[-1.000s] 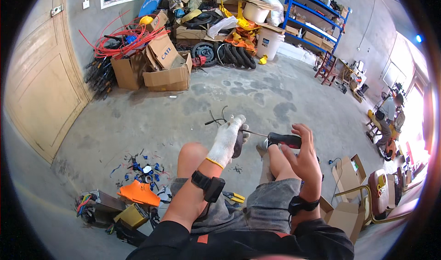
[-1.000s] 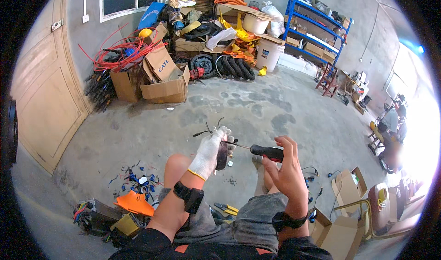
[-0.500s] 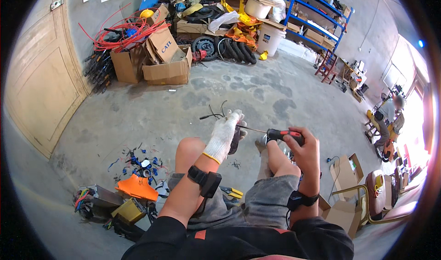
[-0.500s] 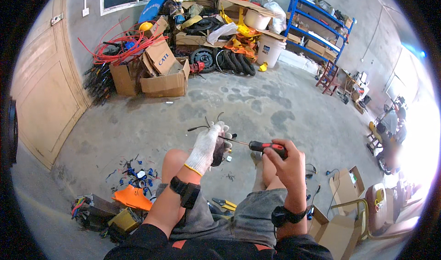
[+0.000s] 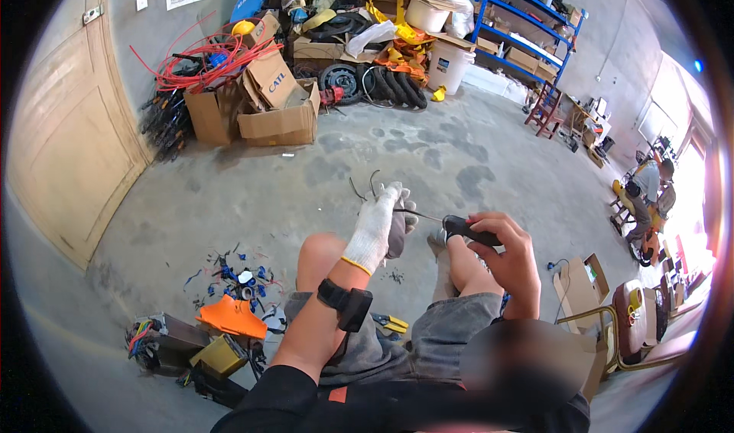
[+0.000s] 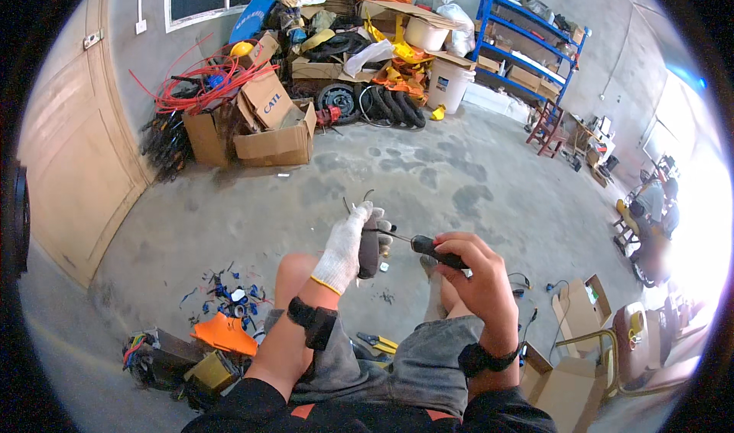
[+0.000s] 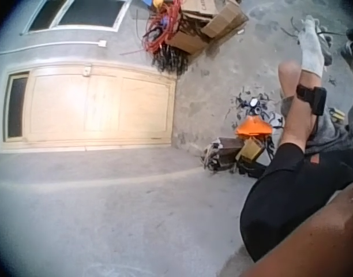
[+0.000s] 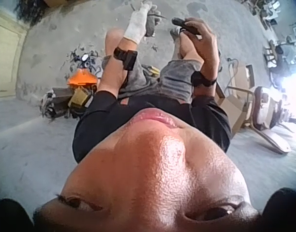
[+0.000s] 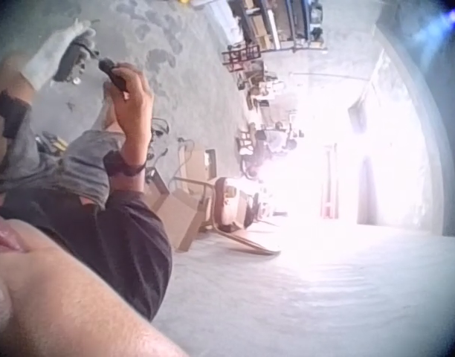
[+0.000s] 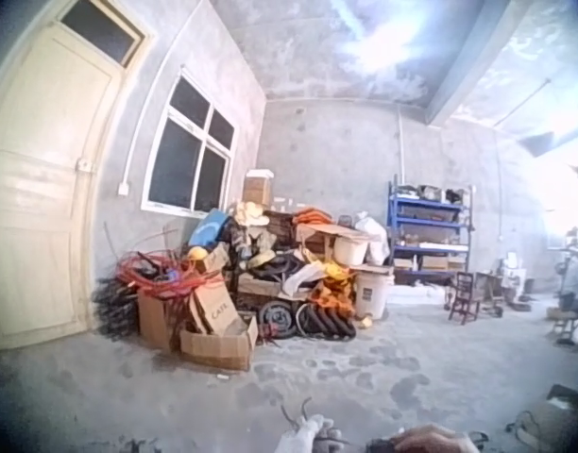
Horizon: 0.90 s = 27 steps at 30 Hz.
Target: Using a screwdriver to repair or disassemble a motorcycle instrument cluster.
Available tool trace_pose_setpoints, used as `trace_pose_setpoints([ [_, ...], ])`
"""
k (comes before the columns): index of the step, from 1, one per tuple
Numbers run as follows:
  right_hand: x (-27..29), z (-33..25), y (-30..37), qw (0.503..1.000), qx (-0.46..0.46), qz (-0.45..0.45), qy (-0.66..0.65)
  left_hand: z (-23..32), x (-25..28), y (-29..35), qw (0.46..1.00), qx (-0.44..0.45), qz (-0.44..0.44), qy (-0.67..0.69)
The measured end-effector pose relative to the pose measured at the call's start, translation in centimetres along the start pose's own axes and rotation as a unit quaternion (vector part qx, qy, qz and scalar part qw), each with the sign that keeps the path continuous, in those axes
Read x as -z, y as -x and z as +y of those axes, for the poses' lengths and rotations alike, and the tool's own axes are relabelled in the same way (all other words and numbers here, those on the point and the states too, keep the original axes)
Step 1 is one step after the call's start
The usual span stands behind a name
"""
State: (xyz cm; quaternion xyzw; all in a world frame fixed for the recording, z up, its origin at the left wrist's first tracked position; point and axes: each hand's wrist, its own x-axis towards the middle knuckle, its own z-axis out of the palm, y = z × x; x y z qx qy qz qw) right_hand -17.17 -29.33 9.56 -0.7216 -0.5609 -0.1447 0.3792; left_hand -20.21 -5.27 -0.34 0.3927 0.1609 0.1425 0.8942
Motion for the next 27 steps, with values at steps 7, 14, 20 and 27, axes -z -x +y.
trace_pose_setpoints([
  [7, -0.5, 1.2, 0.7, 0.951, -0.295, 0.087, -0.040, 0.4, -0.3, 0.6, 0.998, -0.004, -0.006, -0.067],
  [14, -1.9, 2.1, 1.9, 0.984, -0.147, 0.081, 0.056, -0.1, -0.2, -0.2, 0.998, -0.041, 0.037, -0.003],
  [20, -0.7, -0.5, 0.4, 1.000, -0.027, 0.003, 0.002, 0.3, -0.1, 0.4, 1.000, -0.002, 0.002, 0.004],
  [27, -0.9, 1.5, 0.6, 0.949, -0.282, 0.137, 0.039, 0.5, -0.4, 0.7, 0.997, -0.010, -0.027, -0.068],
])
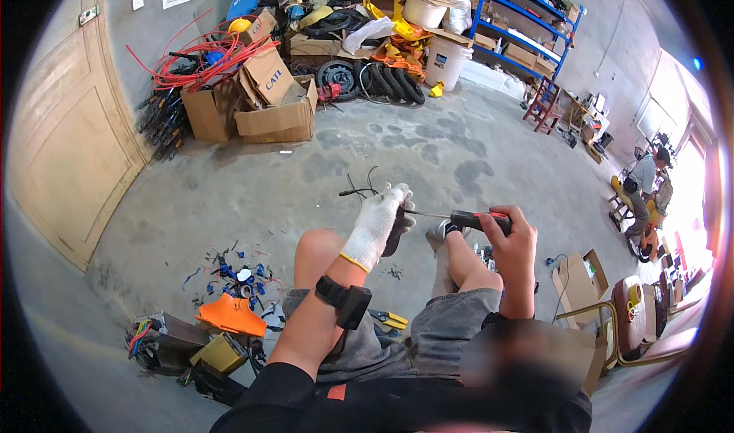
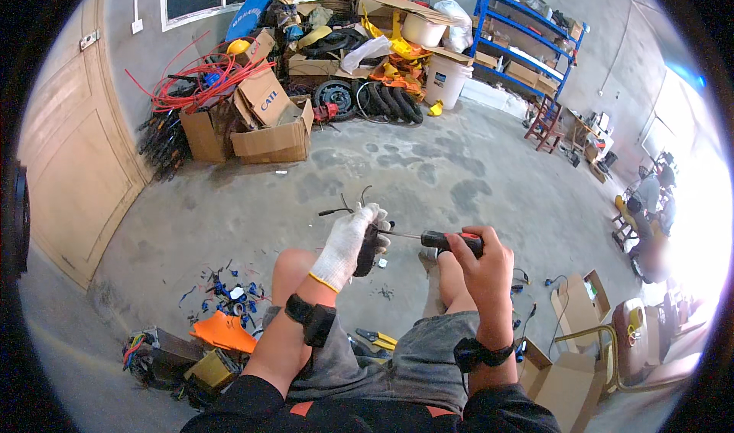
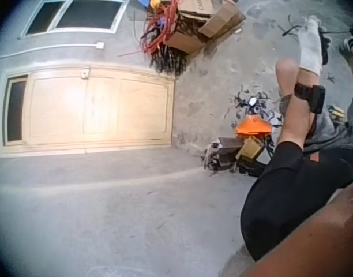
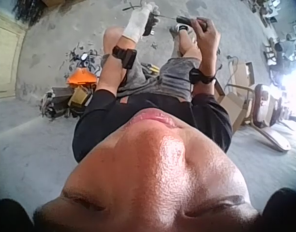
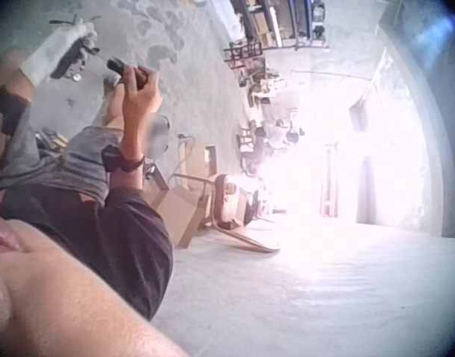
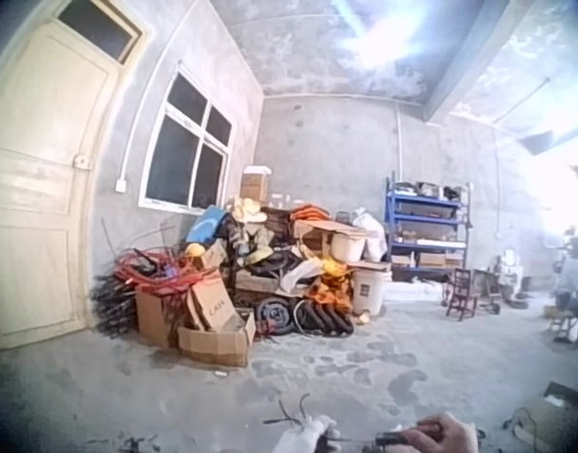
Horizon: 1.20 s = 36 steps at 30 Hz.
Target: Using a screwdriver to repair or disassemble a motorcycle instrument cluster.
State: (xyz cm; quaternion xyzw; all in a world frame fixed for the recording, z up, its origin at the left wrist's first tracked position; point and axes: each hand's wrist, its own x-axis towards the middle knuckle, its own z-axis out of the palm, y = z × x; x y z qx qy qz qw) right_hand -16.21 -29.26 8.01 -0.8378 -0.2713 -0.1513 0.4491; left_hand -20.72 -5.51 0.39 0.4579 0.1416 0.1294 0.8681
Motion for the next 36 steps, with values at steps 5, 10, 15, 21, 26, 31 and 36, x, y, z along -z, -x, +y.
trace_pose_setpoints([
  [5, -0.3, -0.2, 0.4, 0.994, -0.056, -0.041, 0.082, -0.9, 0.4, -1.0, 0.999, -0.002, 0.035, 0.037],
  [10, 0.3, -1.1, 1.0, 0.976, 0.165, -0.102, -0.094, -0.8, -0.1, -0.9, 0.998, 0.018, 0.042, 0.038],
  [15, 1.2, -2.7, 0.2, 0.975, 0.168, -0.139, -0.036, -0.6, 0.2, -0.8, 0.998, 0.014, 0.013, 0.068],
  [21, 0.7, -1.6, 0.5, 0.998, 0.009, -0.062, -0.001, -1.0, 0.1, -0.8, 0.997, 0.056, 0.004, 0.057],
  [26, 0.3, -1.7, -0.2, 0.994, -0.106, -0.022, 0.025, -0.9, 0.0, -0.5, 0.997, 0.053, 0.009, 0.057],
  [31, -1.0, -1.0, 0.9, 0.985, 0.150, 0.082, -0.034, -1.1, -0.3, -0.5, 0.998, 0.067, 0.012, 0.015],
  [36, 0.8, -1.9, 0.7, 0.980, 0.171, -0.089, -0.054, -0.9, 0.2, -0.8, 0.993, 0.061, 0.011, 0.099],
])
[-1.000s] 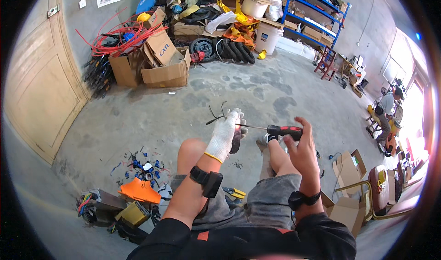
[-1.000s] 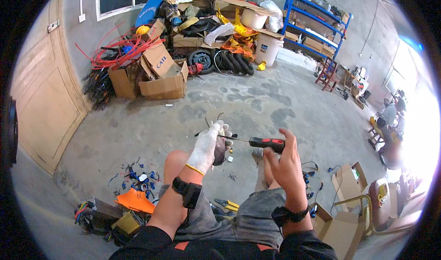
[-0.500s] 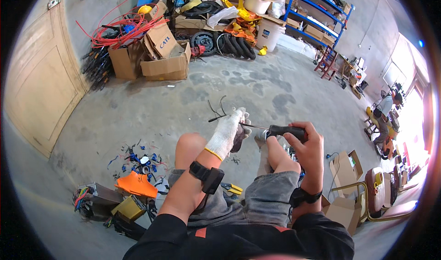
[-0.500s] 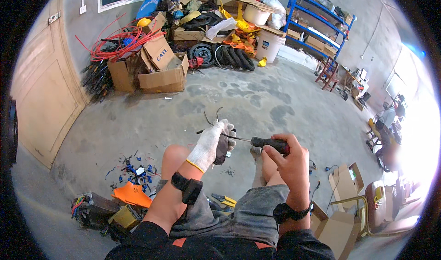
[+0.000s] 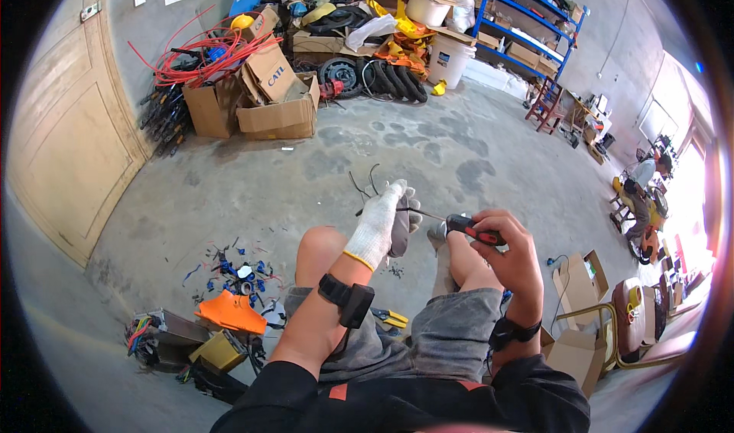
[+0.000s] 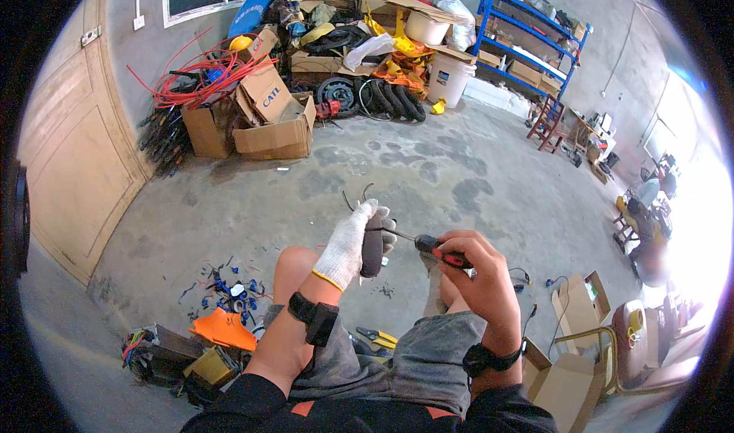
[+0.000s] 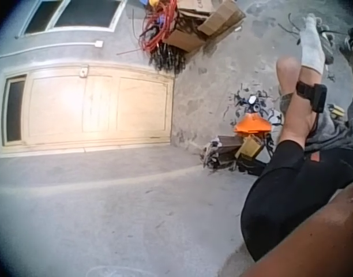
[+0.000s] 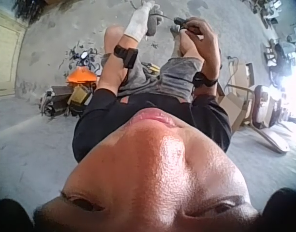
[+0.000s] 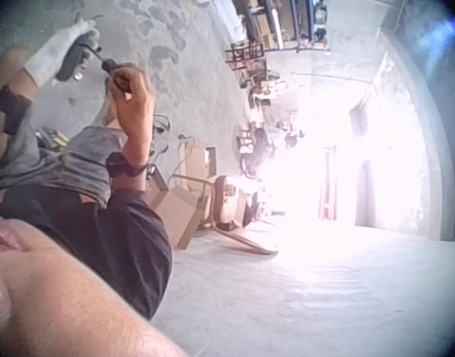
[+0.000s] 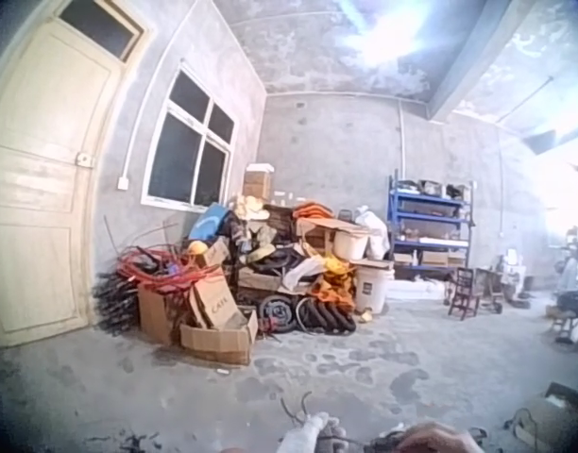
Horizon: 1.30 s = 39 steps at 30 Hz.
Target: Using a screwdriver to repair or disassemble a motorcycle instrument cluster.
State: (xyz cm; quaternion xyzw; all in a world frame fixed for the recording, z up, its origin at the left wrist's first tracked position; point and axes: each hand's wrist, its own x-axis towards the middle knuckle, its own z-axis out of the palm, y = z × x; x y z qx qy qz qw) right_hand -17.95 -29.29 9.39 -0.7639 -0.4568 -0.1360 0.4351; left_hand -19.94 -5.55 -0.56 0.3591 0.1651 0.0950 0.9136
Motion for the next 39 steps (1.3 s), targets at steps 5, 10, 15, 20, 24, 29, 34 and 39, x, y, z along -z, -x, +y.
trace_pose_setpoints([
  [5, -0.1, 0.3, -0.4, 0.976, -0.207, 0.014, -0.058, 0.2, 0.4, 0.0, 0.999, -0.020, 0.010, -0.040],
  [10, -0.8, 2.4, -0.7, 0.966, -0.237, 0.096, 0.028, 0.5, 0.1, 0.7, 0.999, -0.021, -0.017, -0.043],
  [15, -2.4, 2.4, 0.6, 0.987, -0.132, 0.087, 0.023, 0.5, 0.8, -0.4, 0.997, -0.059, 0.045, -0.031],
  [20, -1.5, 2.0, 0.1, 0.997, 0.069, 0.018, 0.015, 0.4, 0.7, -0.4, 0.999, -0.030, 0.035, -0.002],
  [24, -1.0, 0.8, -0.5, 0.999, 0.027, -0.016, 0.019, 0.8, 0.2, -0.1, 0.999, -0.026, 0.034, -0.007],
  [29, -0.8, 1.7, -1.1, 0.970, -0.169, 0.111, 0.135, 0.6, -0.2, 0.5, 0.998, -0.029, -0.009, -0.052],
  [34, -1.6, 2.1, 0.1, 0.996, -0.057, 0.043, 0.058, -0.1, 0.5, -0.6, 0.998, -0.028, 0.033, -0.046],
  [39, -0.5, 0.7, 0.3, 0.997, -0.012, -0.017, -0.077, -0.3, 0.2, -0.6, 0.999, -0.019, 0.027, -0.016],
])
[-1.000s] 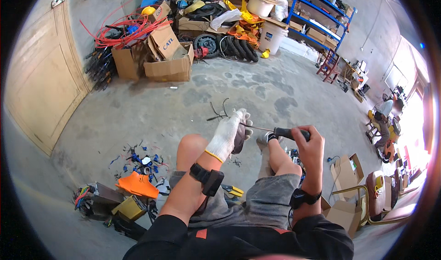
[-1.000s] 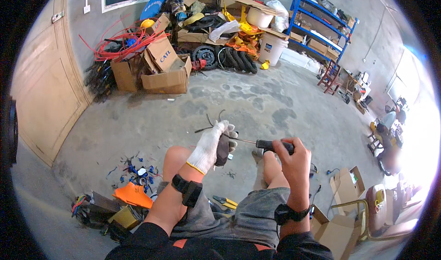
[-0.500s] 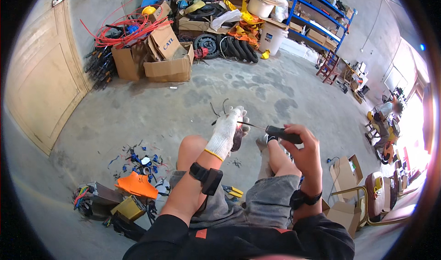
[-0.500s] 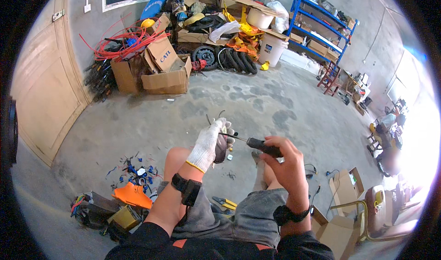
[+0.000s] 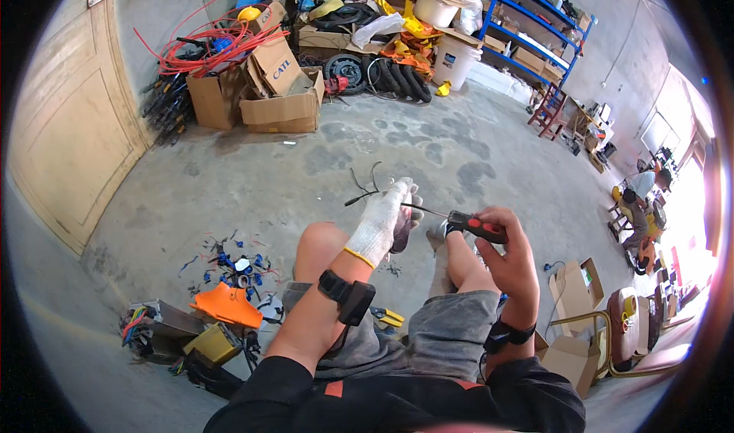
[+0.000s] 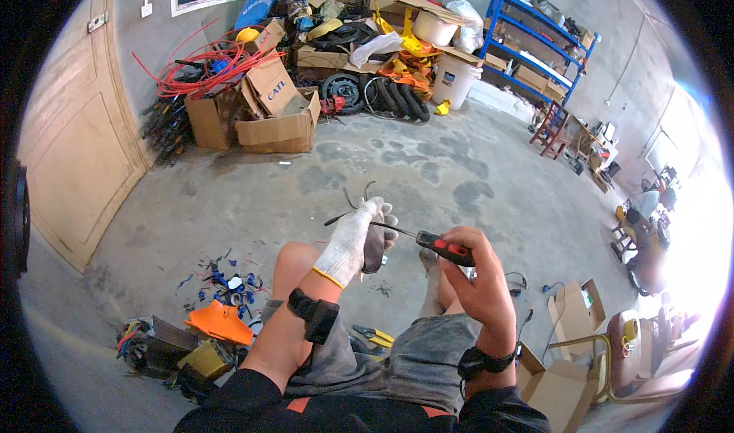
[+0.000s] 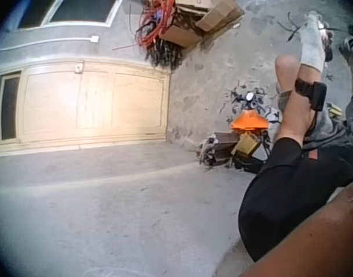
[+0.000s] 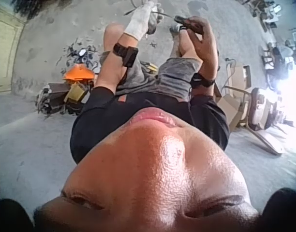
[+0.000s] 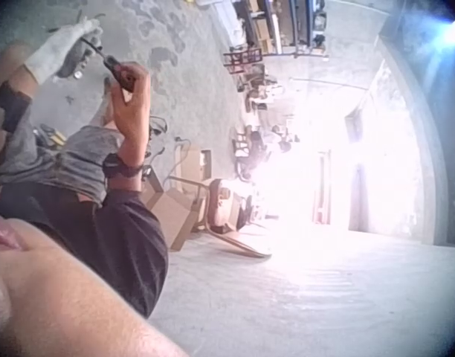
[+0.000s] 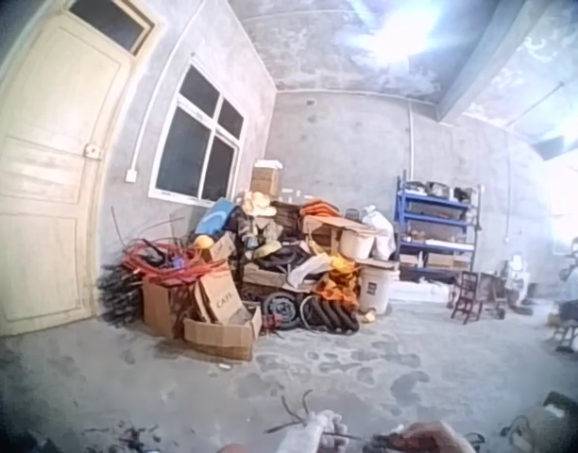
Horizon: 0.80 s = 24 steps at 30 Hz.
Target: Using a screwdriver to repair or disassemble a motorcycle instrument cluster.
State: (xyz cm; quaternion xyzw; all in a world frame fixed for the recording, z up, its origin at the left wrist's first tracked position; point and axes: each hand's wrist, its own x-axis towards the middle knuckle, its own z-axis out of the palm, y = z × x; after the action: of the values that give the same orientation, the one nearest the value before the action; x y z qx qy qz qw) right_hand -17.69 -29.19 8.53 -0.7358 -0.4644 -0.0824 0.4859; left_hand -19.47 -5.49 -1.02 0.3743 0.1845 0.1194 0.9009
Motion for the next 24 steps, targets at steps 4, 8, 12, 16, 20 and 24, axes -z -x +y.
trace_pose_setpoints([
  [4, 0.3, -0.6, -0.4, 1.000, -0.009, -0.002, 0.024, 0.5, -0.3, 0.8, 0.999, -0.022, -0.027, -0.012],
  [8, 0.6, -1.4, -0.7, 0.976, -0.204, 0.063, 0.052, 0.6, 0.0, 0.4, 0.999, 0.001, -0.028, -0.017],
  [12, 0.5, 1.4, -0.5, 0.956, -0.205, 0.120, 0.172, 0.4, -0.1, 0.5, 0.998, -0.019, -0.056, -0.022],
  [16, -0.7, 1.0, 0.4, 0.989, -0.043, 0.107, 0.089, 0.2, 0.0, 0.1, 0.999, -0.031, -0.028, 0.004],
  [20, 0.2, 0.5, 0.7, 0.999, -0.022, -0.027, 0.029, 0.1, -0.3, -0.1, 0.999, -0.015, -0.021, 0.033],
  [24, 0.6, 0.1, -0.3, 0.993, 0.048, -0.037, 0.100, 0.3, 0.1, -0.3, 0.999, -0.014, -0.019, 0.036],
])
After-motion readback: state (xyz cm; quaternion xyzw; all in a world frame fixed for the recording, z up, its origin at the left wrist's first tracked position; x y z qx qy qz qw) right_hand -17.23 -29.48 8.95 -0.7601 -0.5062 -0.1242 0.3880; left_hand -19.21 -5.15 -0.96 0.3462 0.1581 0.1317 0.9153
